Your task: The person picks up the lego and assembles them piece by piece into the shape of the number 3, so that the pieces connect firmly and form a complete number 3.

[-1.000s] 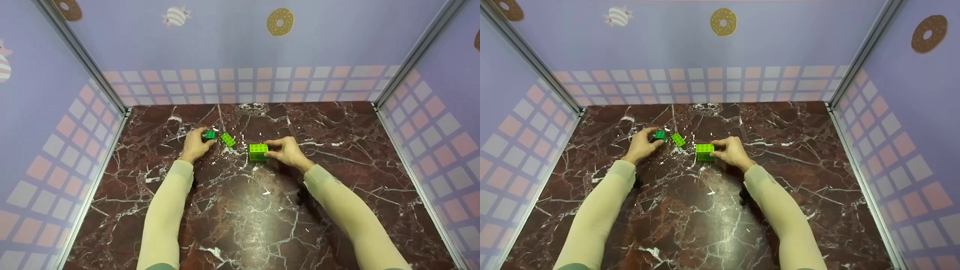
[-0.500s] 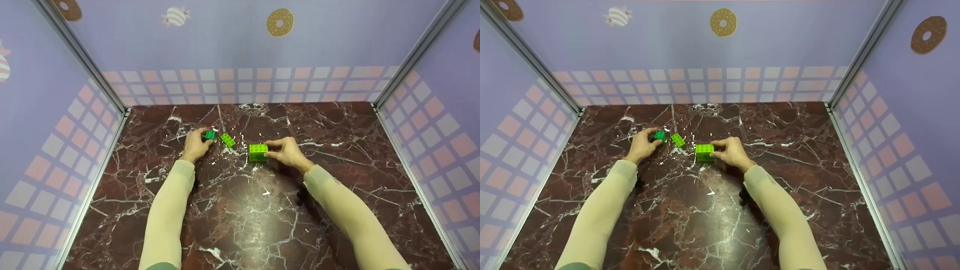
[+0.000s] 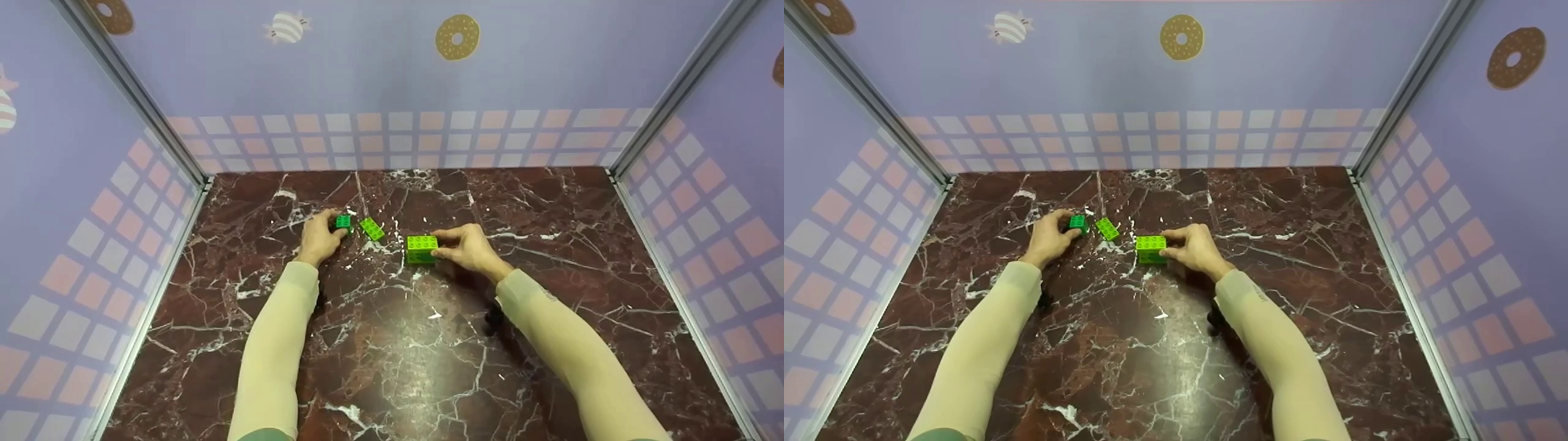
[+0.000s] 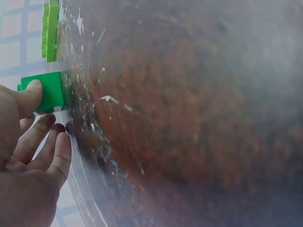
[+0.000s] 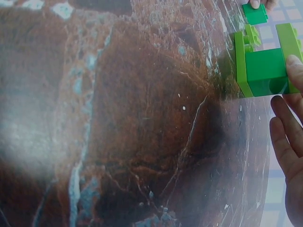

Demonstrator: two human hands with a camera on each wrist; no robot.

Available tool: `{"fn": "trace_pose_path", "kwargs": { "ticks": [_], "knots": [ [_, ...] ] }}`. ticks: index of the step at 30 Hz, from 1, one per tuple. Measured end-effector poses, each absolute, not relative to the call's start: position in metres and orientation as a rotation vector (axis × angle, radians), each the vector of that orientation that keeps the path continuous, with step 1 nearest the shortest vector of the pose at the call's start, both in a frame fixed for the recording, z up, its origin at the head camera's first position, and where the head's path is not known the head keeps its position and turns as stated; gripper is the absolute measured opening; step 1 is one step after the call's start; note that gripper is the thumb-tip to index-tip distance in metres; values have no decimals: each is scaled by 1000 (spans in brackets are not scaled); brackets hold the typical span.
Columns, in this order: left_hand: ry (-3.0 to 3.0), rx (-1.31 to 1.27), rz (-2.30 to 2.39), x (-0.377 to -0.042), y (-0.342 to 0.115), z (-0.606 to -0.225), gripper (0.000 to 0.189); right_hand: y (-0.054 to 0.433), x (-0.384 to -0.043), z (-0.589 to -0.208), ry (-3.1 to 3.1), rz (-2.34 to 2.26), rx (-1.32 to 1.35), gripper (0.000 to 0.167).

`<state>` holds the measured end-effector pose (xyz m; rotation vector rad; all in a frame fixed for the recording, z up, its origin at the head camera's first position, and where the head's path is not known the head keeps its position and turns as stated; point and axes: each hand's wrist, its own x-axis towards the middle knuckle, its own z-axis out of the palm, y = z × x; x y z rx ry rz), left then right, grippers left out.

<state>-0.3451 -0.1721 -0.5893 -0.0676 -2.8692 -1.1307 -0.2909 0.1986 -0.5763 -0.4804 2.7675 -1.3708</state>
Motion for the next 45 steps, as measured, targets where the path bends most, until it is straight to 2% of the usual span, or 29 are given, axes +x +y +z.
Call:
{"fn": "trace_pose_path", "kwargs": {
  "ticks": [25,45],
  "knots": [
    [-2839,-80,-1153,-341,-176,-583,39,198,-292,-575,2753,-1391,-485,43],
    [-2751,-127,-1276,-332,-161,-571,38,199,-290,-573,2773,-1344,-529,43]
  ]
}}
